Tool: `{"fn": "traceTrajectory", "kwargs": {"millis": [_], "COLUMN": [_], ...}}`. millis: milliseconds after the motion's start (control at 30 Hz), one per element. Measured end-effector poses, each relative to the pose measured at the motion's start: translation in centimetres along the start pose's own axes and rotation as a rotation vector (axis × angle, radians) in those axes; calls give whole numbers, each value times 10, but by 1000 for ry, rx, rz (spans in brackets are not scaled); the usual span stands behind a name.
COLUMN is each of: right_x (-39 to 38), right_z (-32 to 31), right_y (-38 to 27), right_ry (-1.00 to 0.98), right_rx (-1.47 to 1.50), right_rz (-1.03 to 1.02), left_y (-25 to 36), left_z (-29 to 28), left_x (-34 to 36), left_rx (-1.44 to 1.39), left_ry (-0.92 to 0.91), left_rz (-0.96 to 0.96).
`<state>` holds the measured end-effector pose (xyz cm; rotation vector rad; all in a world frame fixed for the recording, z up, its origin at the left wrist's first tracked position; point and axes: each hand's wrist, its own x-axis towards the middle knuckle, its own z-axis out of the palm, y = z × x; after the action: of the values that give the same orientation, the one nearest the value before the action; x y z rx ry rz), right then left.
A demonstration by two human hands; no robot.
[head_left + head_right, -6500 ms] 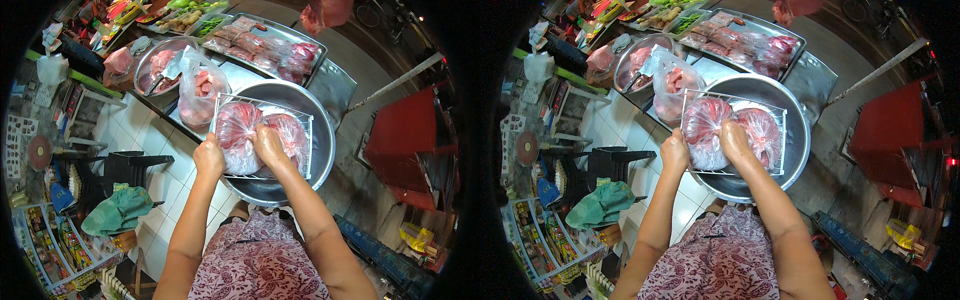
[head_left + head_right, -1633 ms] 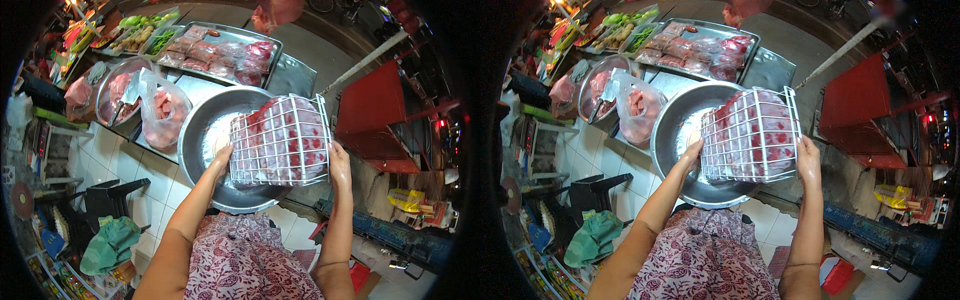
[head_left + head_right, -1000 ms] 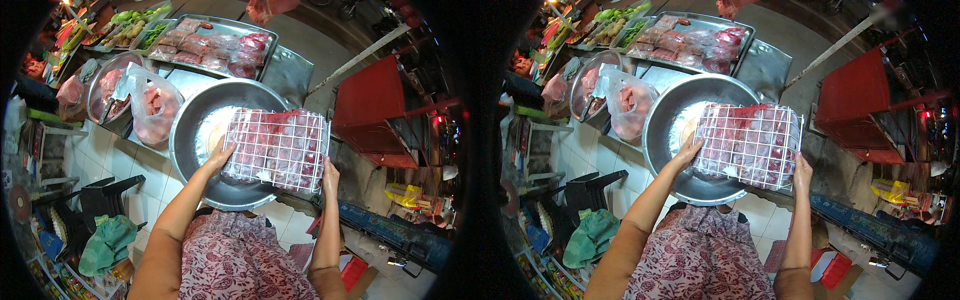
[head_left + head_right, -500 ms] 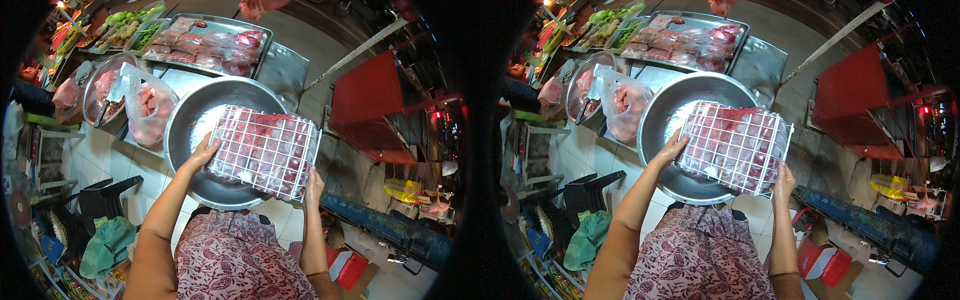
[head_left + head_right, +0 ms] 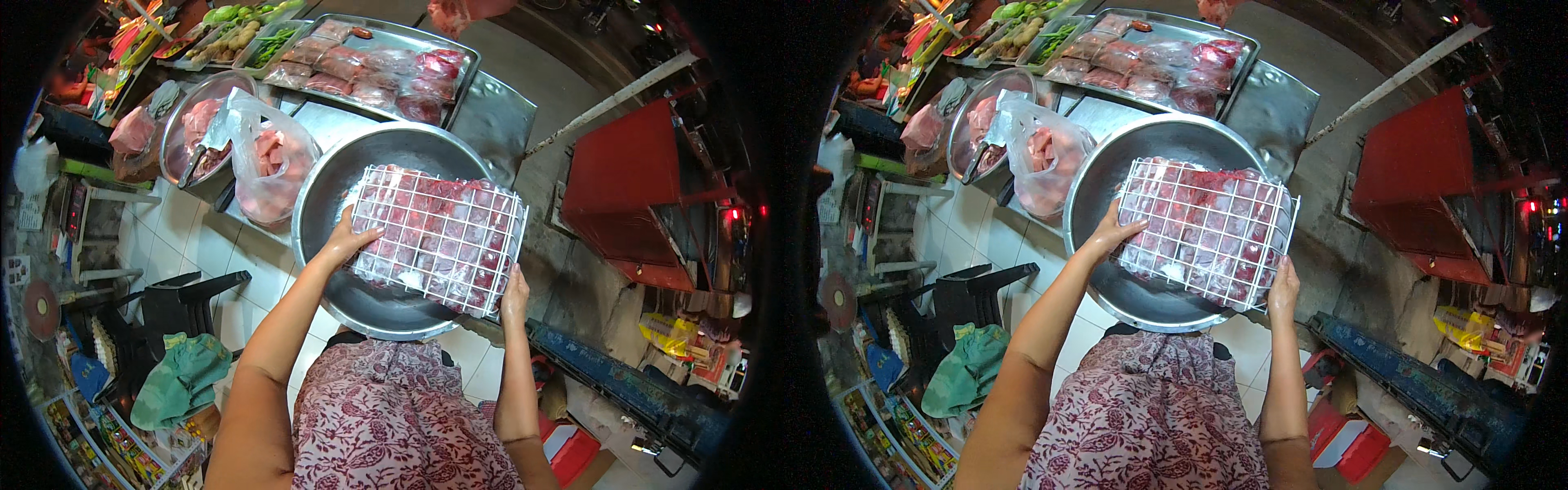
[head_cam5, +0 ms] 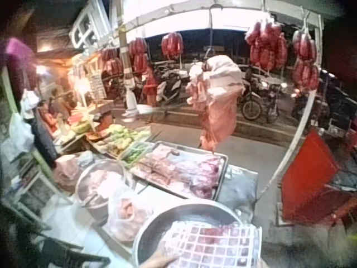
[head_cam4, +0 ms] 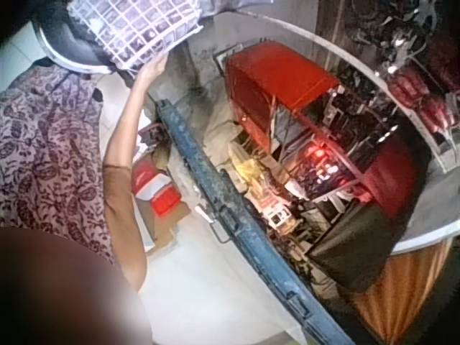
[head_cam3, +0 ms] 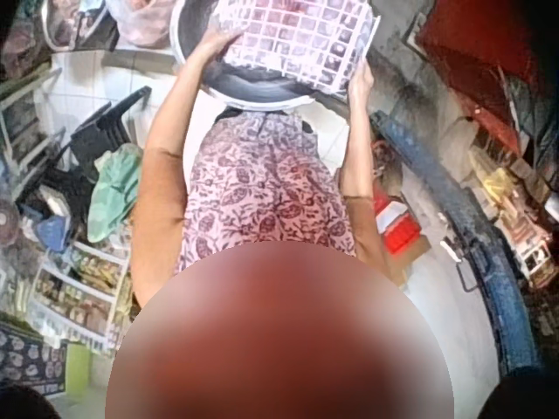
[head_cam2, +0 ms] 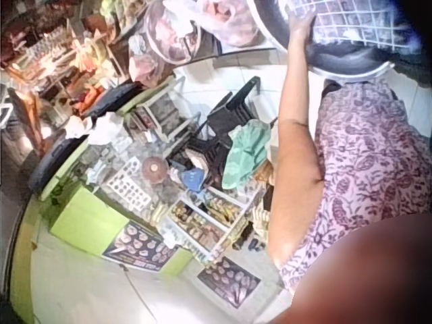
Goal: The person cuts a large piece of pork belly into smaller portions using a cleaver on a wooden cutting board. They place the cut pieces into a metal bowl, weigh them on a digital scale, and then store the meat in a cooler.
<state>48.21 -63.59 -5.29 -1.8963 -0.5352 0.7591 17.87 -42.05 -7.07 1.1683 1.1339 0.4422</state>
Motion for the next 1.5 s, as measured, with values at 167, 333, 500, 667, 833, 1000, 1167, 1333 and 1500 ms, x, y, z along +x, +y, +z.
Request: {"fn": "traceTrajectory", "kwargs": {"millis": [167,333,500,667,833,1000,1167,1333,1500], "right_x": [1,3,19,42,49,47,43,37,34], "right_z": [-1,-15,-4,22,22,25,32,30,24], "right_y": [1,-48,-108,-105,-93,-98,-104,-115,-132], "right_ry": [-32,-99,-342,-307,-263,-260,-192,-189,-287], "right_rx": [-9,-176,-319,-371,-276,-162,-137,-140,-39], "right_rz": [5,20,46,-2,31,53,64,113,183], "left_y": [9,39,51,56,71,89,90,79,80], "left_z": [-4,-2,2,2,8,13,15,11,9], "left_x": [10,60,76,73,74,60,56,63,64], "left_rx": [57,581,572,649,777,820,738,763,727], "left_ry": [-34,-36,-105,-114,-157,-153,-132,-161,-191], "left_rz": [95,65,-91,-138,-137,-148,-157,-124,-136]}}
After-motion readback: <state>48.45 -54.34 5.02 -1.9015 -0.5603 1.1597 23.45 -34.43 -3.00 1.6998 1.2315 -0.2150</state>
